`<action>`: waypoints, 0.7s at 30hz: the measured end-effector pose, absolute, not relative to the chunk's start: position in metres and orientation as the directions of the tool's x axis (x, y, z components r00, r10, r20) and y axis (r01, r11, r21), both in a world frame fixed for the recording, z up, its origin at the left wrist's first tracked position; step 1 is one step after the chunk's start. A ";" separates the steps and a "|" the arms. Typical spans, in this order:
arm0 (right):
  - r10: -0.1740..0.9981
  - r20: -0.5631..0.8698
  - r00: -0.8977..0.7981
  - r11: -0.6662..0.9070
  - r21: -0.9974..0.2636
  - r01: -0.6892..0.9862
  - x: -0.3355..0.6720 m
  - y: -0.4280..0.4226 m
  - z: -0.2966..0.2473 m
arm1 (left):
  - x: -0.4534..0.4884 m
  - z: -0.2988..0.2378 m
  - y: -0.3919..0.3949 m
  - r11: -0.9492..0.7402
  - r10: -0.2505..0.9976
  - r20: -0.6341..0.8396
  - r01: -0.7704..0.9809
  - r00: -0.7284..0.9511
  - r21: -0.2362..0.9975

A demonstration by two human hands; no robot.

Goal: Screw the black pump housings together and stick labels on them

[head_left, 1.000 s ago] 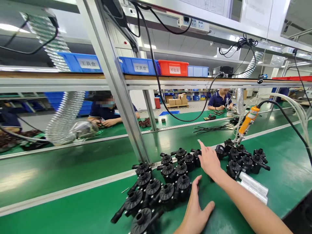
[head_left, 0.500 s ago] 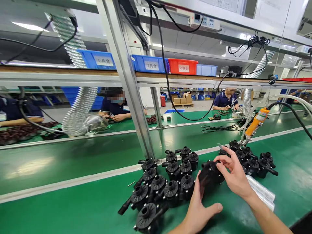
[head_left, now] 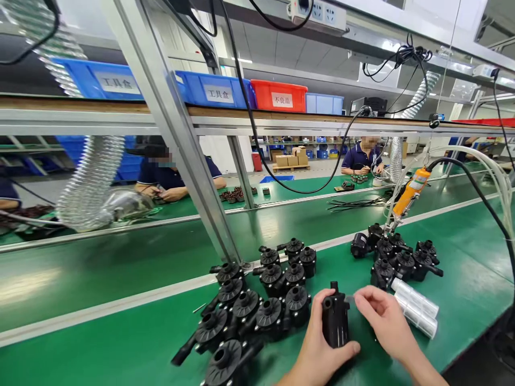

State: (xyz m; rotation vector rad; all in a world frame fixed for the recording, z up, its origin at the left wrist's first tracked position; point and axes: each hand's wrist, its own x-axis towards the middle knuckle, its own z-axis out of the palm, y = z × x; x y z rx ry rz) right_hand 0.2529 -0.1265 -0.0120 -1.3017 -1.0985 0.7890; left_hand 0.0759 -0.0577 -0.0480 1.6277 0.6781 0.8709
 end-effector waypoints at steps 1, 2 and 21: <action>0.946 0.145 0.288 0.122 -0.988 0.097 0.250 -0.130 -0.013 | 0.076 -0.047 -0.057 -0.236 0.811 0.202 -0.008 0.549 0.972; 0.957 0.119 0.266 0.100 -0.992 0.082 0.246 -0.132 -0.014 | 0.076 -0.048 -0.056 -0.245 0.814 0.214 -0.014 0.540 0.969; 0.946 0.218 0.238 0.073 -0.862 0.502 0.224 -0.136 -0.017 | 0.080 -0.043 -0.060 -0.140 0.769 0.224 -0.183 0.600 0.973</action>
